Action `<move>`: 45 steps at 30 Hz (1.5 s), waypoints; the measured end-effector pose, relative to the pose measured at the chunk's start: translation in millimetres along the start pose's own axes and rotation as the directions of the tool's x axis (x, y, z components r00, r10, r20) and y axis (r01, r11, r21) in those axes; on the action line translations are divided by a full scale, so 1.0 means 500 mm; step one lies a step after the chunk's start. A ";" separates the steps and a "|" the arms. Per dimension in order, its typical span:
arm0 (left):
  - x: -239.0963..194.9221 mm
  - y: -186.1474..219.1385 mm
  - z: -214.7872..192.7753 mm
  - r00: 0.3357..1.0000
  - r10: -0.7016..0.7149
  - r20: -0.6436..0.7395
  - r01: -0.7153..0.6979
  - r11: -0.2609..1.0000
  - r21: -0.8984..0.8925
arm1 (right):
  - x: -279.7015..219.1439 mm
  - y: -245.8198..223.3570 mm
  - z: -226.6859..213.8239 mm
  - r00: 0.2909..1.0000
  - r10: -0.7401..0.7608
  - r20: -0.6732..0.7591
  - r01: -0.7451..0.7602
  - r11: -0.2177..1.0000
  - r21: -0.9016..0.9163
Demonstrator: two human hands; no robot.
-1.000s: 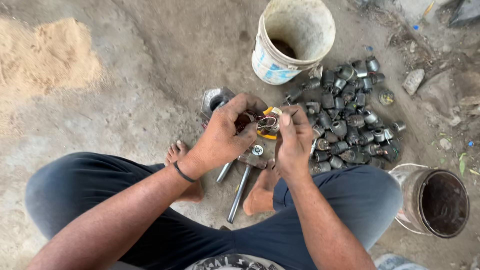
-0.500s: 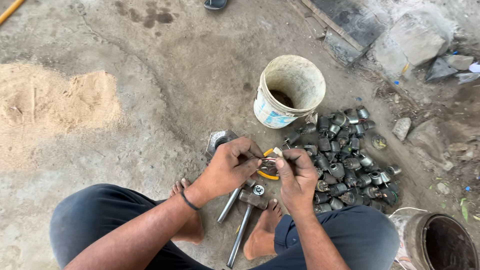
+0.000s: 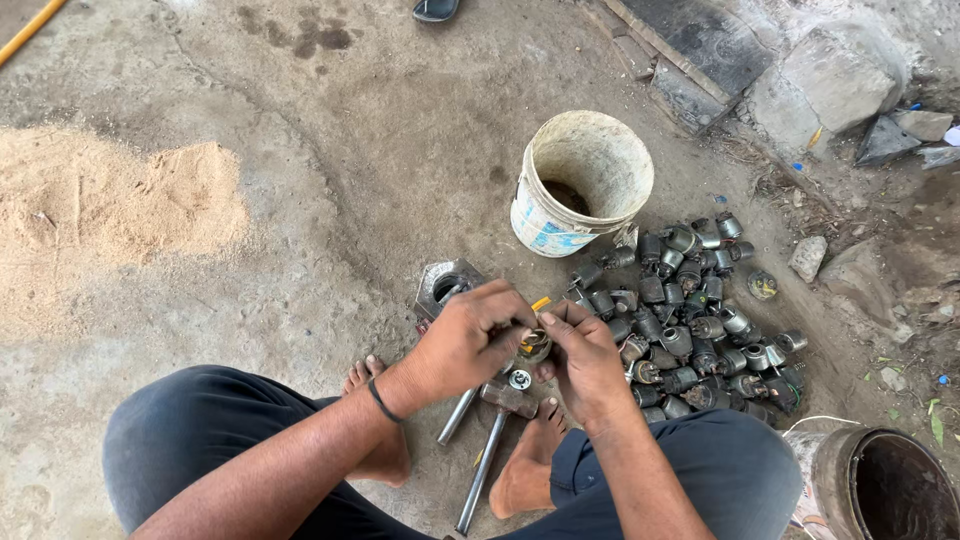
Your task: The person sits on the ground and uses pliers and a hammer to disassemble small electrical components, likely motor parts. They extract copper wire coils from the metal casings and place the separated parts into a bucket.
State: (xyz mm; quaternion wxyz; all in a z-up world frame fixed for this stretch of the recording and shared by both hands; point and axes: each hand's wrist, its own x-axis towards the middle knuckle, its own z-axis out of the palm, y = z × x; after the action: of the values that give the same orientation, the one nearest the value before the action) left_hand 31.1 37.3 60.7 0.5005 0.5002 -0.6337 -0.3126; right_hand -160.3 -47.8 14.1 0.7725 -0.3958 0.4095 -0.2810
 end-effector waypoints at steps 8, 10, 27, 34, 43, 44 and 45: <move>0.008 -0.031 0.016 0.999 -0.037 0.025 0.037 0.999 0.024 | -0.002 0.030 0.016 0.960 -0.272 -0.063 0.238 0.917 -0.321; 0.007 -0.035 0.024 0.997 -0.079 0.007 0.078 0.994 0.072 | -0.003 0.033 0.024 0.925 -0.377 -0.057 0.331 0.869 -0.368; 0.005 0.010 0.011 0.993 0.068 0.101 -0.084 0.982 0.168 | -0.003 0.018 0.028 0.959 -0.259 -0.113 0.232 0.951 -0.202; 0.000 -0.003 0.000 0.980 -0.158 0.117 0.152 0.986 0.065 | -0.012 0.012 0.024 0.993 -0.119 -0.014 0.110 0.953 -0.283; -0.016 -0.013 0.035 0.969 -0.247 0.030 0.241 0.962 0.131 | 0.016 0.060 0.001 0.997 -0.059 0.046 0.067 0.980 -0.188; -0.017 -0.006 0.037 0.974 -0.227 0.007 0.224 0.966 0.126 | 0.017 0.058 0.006 0.998 -0.052 0.039 0.059 0.982 -0.177; -0.018 0.002 0.038 0.993 -0.120 -0.018 0.121 0.979 0.166 | 0.018 0.056 0.013 0.998 -0.047 0.029 0.052 0.985 -0.165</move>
State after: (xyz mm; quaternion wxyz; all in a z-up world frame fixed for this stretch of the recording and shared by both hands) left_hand 13.1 44.1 52.8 0.4395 0.5792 -0.6241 -0.2860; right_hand -147.2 -37.2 -10.7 0.7348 -0.4722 0.4116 -0.2602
